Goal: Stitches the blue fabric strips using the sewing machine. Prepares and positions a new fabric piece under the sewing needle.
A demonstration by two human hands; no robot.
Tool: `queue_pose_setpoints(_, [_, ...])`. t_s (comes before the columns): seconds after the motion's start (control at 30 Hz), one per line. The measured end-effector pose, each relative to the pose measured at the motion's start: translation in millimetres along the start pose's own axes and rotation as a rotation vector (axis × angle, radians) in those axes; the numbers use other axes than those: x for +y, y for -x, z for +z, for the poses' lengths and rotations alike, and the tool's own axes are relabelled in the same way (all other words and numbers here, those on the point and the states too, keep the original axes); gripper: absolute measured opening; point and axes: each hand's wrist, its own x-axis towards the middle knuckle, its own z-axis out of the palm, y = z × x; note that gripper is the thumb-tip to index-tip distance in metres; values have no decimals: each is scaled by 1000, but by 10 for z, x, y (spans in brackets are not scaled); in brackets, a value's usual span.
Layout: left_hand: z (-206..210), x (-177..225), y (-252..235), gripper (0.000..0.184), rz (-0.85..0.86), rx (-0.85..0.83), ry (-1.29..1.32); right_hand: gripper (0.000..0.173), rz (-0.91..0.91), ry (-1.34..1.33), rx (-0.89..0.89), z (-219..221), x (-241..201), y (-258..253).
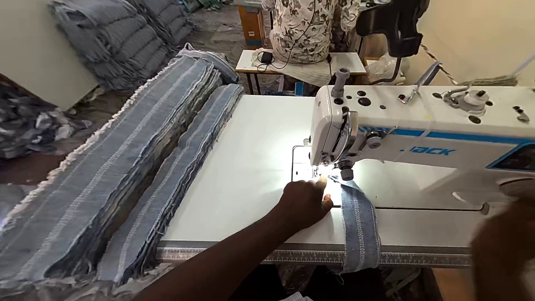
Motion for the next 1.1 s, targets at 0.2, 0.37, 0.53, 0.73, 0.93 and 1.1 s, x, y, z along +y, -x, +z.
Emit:
queue_pose_setpoints(0.2, [-208, 101, 731, 50, -273, -232, 738, 47, -31, -257, -721, 205, -1368, 1148])
queue_pose_setpoints(0.37, [-112, 355, 765, 33, -678, -322, 1775, 32, -431, -1097, -1191, -74, -1790, 1161])
queue_pose_setpoints(0.53, [125, 530, 1349, 63, -419, -51, 1399, 30, 9, -800, -789, 433, -1899, 1007])
queue_pose_setpoints(0.73, [-58, 553, 1351, 64, -363, -378, 820, 38, 28, -239, -722, 1064, -2163, 670])
queue_pose_setpoints(0.93, [-110, 614, 1268, 57, -327, -464, 802, 60, -172, 7, -736, 907, -2222, 856])
queue_pose_setpoints(1.1, [214, 574, 1424, 60, -284, -238, 1126, 59, -104, -43, -703, 899, -2192, 913])
